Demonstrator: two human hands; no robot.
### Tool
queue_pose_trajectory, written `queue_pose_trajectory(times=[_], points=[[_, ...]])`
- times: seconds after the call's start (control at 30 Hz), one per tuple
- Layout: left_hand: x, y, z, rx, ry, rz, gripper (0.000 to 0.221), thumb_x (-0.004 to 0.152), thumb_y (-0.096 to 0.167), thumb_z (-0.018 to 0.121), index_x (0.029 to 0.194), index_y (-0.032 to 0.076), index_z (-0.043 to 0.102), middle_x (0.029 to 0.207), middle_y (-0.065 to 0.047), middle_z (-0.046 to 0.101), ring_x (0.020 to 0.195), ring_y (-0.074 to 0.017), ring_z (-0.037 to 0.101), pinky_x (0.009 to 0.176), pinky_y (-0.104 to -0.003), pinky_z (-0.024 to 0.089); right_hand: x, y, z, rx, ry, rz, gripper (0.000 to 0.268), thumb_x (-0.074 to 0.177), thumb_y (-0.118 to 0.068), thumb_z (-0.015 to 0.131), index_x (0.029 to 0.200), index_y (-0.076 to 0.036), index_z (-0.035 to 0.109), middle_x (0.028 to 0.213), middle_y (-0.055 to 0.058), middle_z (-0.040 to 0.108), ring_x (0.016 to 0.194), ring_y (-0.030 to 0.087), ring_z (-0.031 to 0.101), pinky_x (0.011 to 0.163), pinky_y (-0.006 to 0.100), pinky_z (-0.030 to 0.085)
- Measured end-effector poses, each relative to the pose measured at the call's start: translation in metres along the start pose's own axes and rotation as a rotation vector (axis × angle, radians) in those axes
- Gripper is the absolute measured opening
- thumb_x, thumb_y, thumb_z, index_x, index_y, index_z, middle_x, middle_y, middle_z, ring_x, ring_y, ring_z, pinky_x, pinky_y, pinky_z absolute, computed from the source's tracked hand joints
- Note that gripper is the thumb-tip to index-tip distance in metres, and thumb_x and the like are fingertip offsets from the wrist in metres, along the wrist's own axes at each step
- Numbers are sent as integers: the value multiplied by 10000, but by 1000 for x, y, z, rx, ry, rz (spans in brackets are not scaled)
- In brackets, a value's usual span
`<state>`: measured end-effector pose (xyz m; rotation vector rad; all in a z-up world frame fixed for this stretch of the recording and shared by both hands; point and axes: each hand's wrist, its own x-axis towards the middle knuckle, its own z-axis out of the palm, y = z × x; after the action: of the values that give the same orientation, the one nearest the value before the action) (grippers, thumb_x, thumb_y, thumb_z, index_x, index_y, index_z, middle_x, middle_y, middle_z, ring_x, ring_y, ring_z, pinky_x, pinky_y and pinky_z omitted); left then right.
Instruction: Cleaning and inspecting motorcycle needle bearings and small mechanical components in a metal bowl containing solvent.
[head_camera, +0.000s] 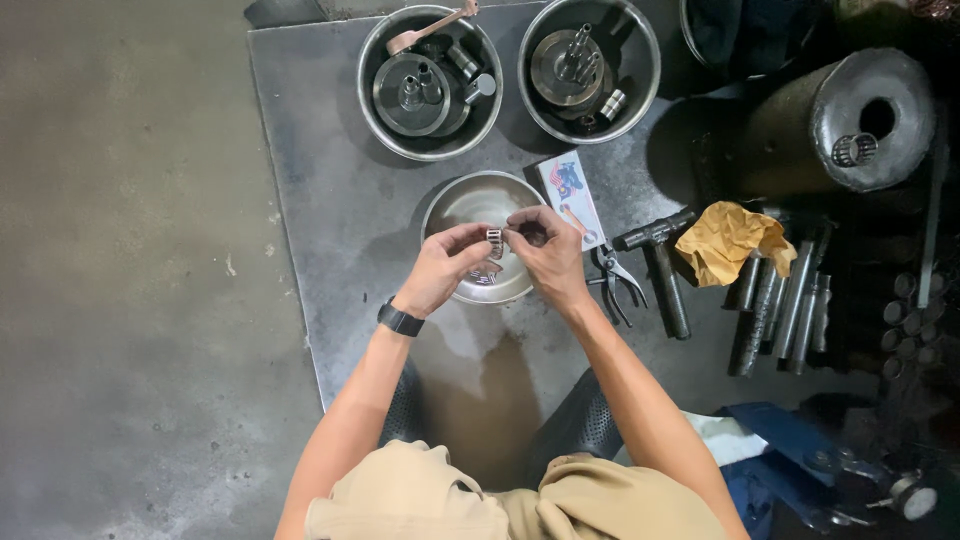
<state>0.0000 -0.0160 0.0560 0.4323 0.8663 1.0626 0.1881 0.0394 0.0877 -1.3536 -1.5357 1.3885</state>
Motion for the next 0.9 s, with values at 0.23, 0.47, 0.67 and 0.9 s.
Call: queue_pose_trajectory(times=[0.23,0.47,0.67,0.9], points=[[6,-5,2,181,81,-44,351,983,129,669,1261,-85,667,1029,-107,764,892,-156,750,799,-268,606,1,8,-5,-82,-27,-60,150,888,-47,772,1010,22,719,910,41,726,827,79,687,737,228,565],[14,-15,-12,189,84,3,252,959,90,715,1138,-87,731,953,-136,761,766,-163,740,692,-275,643,7,7,-7,-108,-179,51,194,898,-94,781,1036,18,704,896,37,732,828,79,678,732,232,555],[10,-16,-29,132,75,-97,258,954,87,710,1134,-98,715,975,-148,767,793,-182,754,716,-274,641,9,29,-1,94,-271,221,207,862,-106,818,977,36,721,871,57,731,798,99,678,724,245,562],[11,-37,-48,-134,36,-80,251,992,85,690,1145,-113,696,950,-141,740,814,-192,737,742,-351,669,10,44,-3,475,-217,489,266,979,-217,682,1050,33,741,890,93,774,768,141,721,703,251,570]])
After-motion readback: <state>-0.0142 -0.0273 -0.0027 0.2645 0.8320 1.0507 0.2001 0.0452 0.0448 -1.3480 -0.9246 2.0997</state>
